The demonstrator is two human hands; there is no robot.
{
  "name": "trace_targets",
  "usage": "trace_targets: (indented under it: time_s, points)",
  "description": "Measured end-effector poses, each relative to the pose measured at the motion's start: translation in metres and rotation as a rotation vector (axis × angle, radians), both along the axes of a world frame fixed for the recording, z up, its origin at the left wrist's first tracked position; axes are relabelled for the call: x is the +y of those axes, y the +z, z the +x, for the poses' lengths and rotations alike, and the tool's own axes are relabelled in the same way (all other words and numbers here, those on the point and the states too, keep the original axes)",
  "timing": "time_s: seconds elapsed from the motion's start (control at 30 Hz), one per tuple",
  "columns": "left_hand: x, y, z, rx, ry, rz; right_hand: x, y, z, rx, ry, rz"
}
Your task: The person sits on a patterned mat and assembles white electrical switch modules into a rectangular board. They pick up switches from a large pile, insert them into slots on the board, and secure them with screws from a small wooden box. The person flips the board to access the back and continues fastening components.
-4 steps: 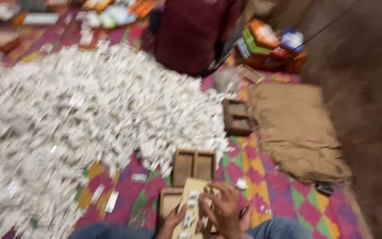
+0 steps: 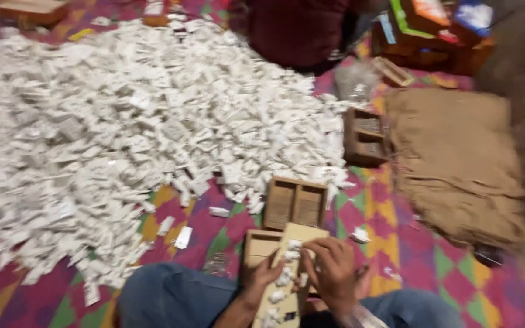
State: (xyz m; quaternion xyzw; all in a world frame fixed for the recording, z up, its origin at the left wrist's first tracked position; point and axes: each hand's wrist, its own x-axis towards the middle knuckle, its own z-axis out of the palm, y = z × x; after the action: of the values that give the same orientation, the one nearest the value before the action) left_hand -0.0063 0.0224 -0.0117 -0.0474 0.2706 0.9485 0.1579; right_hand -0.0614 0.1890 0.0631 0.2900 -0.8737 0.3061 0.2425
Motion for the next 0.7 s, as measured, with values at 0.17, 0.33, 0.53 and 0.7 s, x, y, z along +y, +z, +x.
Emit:
trace_targets:
  time_s: [0.17, 0.33, 0.53, 0.7]
  points:
    - [0.005, -0.010, -0.015, 0.089, 0.078, -0.325, -0.016, -0.003, -0.013, 0.055, -0.039, -0.074]
    - [0.036, -0.007, -0.010, 0.008, 0.029, 0.117, 0.009, 0.005, -0.009, -0.053, -0.017, -0.024]
    - [0.010, -0.003, -0.003, -0.127, -0.090, 0.140, -0.012, 0.001, -0.013, -0.167, -0.055, -0.096]
    - [0.008, -0.001, 0.011, -0.124, -0.095, 0.185, -0.005, 0.000, -0.003, -0.204, -0.052, -0.017]
